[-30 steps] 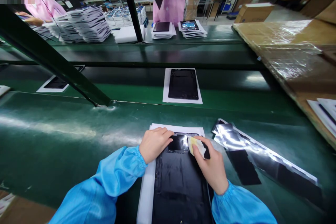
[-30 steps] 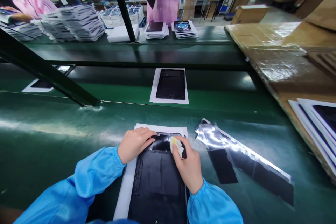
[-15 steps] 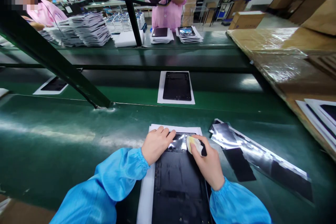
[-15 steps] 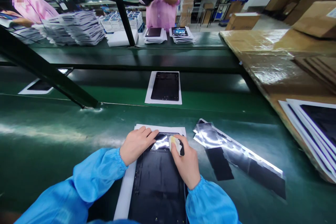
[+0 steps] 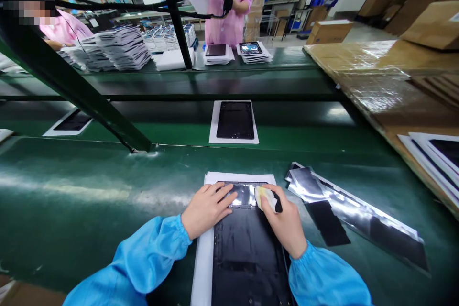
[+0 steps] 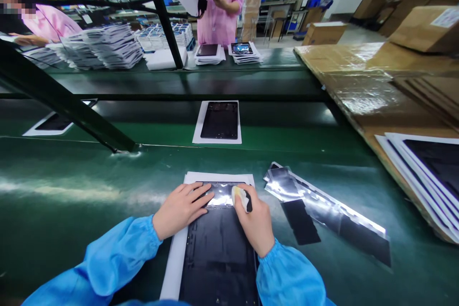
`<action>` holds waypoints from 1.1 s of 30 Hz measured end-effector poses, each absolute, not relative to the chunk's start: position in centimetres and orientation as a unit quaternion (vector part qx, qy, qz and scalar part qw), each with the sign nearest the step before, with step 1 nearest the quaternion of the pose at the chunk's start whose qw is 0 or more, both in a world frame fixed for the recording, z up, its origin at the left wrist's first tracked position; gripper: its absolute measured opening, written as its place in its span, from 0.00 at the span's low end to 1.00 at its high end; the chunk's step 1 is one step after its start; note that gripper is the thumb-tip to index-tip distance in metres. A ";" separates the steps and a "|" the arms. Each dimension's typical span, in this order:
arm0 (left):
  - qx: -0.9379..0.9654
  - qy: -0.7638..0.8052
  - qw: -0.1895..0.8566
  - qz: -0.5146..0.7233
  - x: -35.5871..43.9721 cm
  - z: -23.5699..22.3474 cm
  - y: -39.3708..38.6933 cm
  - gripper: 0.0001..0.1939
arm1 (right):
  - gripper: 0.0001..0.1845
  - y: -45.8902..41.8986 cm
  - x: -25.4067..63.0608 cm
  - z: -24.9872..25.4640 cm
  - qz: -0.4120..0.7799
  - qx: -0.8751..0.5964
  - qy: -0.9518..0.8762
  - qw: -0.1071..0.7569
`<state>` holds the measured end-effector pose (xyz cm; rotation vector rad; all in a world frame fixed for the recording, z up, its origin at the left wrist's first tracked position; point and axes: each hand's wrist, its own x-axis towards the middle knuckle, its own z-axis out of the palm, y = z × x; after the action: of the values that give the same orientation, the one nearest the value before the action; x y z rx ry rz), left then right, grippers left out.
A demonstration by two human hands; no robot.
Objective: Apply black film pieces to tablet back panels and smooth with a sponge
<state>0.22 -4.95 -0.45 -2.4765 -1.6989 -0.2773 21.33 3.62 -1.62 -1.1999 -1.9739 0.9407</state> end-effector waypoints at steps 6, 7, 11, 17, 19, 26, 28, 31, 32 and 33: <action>-0.830 -0.551 0.006 -0.086 -0.6 0.1 -5.4 0.17 | 0.14 3.7 21.1 -1.6 0.317 -0.465 -0.773 0.292; -0.834 -0.544 0.002 -0.089 -0.8 0.0 -5.4 0.17 | 0.14 3.7 20.7 -1.6 0.301 -0.464 -0.783 0.285; -0.836 -0.534 0.007 -0.128 -1.3 -0.8 -5.5 0.15 | 0.15 3.1 17.7 -1.6 0.270 -0.424 -0.819 0.277; -0.838 -0.521 0.015 -0.163 -1.5 -1.5 -5.4 0.13 | 0.13 3.6 18.6 -1.5 0.233 -0.415 -0.830 0.292; -0.838 -0.518 0.015 -0.171 -1.5 -1.6 -5.3 0.13 | 0.15 4.0 20.1 -1.5 0.219 -0.459 -0.807 0.299; -0.837 -0.511 0.028 -0.193 -1.6 -2.0 -5.2 0.12 | 0.16 3.3 20.1 -1.5 0.235 -0.423 -0.820 0.306; -0.838 -0.510 0.030 -0.191 -1.7 -2.0 -5.2 0.12 | 0.17 3.4 20.2 -1.6 0.213 -0.435 -0.820 0.306; -0.839 -0.509 0.028 -0.189 -1.7 -2.0 -5.2 0.12 | 0.18 3.6 20.9 -1.5 0.189 -0.476 -0.802 0.308; -0.839 -0.510 0.027 -0.188 -1.6 -2.0 -5.2 0.12 | 0.19 3.6 21.1 -1.4 0.192 -0.476 -0.802 0.306; -0.838 -0.512 0.026 -0.187 -1.6 -2.0 -5.2 0.12 | 0.19 3.5 21.2 -1.4 0.198 -0.467 -0.806 0.303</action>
<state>-1.61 -5.20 -2.01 -2.5891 -1.5829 -0.5794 21.16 3.50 -1.39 -1.2391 -2.1375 0.5253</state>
